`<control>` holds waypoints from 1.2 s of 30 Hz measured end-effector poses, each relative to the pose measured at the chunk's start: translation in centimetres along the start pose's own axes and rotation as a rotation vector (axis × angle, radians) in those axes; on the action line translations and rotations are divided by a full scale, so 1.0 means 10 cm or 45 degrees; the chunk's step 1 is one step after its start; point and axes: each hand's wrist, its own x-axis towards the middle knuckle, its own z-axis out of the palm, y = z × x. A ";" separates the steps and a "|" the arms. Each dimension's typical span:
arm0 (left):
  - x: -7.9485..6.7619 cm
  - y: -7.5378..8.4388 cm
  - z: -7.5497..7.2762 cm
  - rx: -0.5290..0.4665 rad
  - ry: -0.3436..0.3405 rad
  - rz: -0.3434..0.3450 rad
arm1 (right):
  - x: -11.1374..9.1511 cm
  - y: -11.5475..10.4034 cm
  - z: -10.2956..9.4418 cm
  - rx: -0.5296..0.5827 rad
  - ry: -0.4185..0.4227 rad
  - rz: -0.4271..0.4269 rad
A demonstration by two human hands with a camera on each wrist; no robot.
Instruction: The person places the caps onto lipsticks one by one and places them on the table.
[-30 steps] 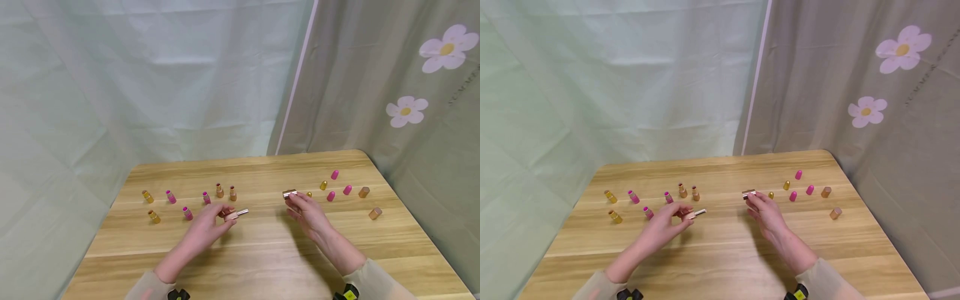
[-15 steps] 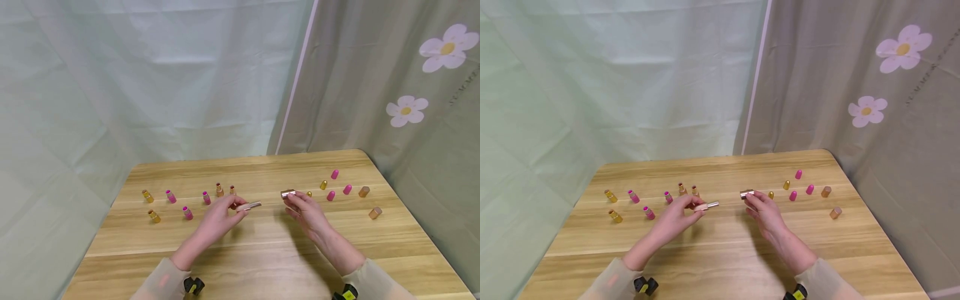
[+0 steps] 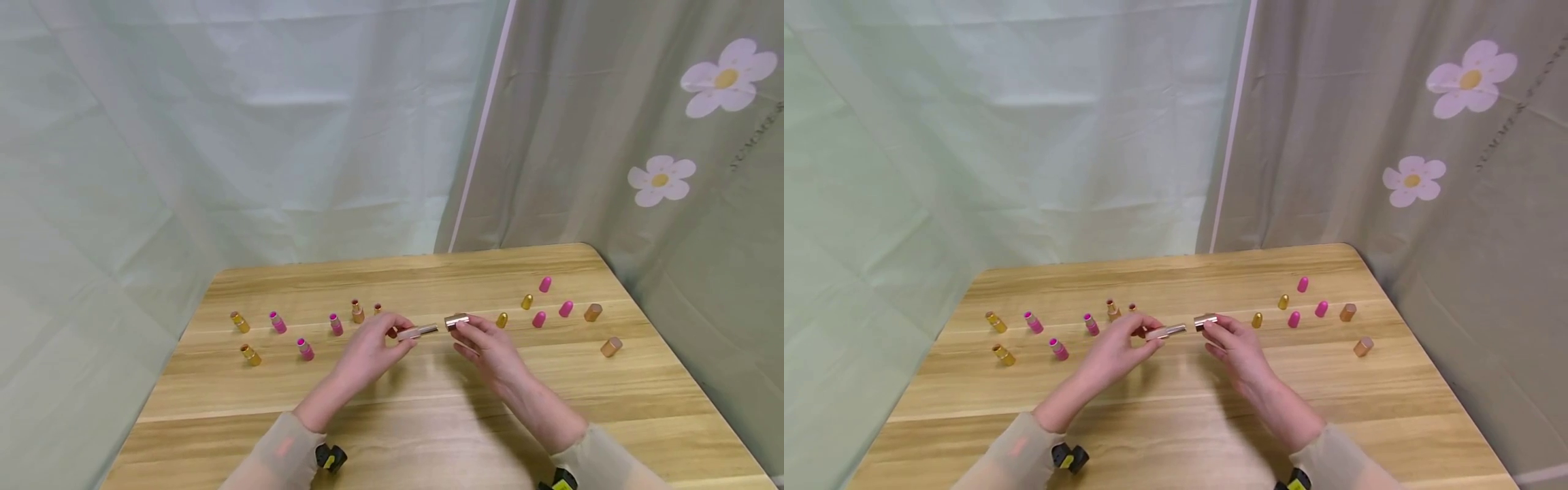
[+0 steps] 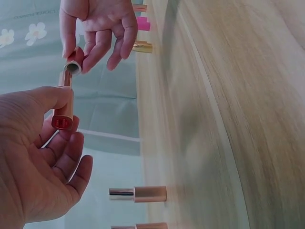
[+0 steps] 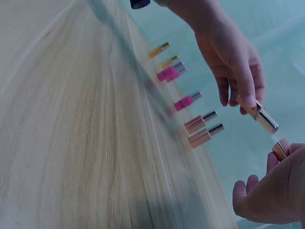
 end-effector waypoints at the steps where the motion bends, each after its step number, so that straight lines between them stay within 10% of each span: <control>1: 0.01 0.01 0.01 0.000 -0.002 0.003 | 0.00 0.01 0.01 -0.002 -0.006 -0.003; 36: 0.04 0.09 0.17 0.002 0.018 0.008 | -0.02 0.18 0.22 -0.014 0.007 0.021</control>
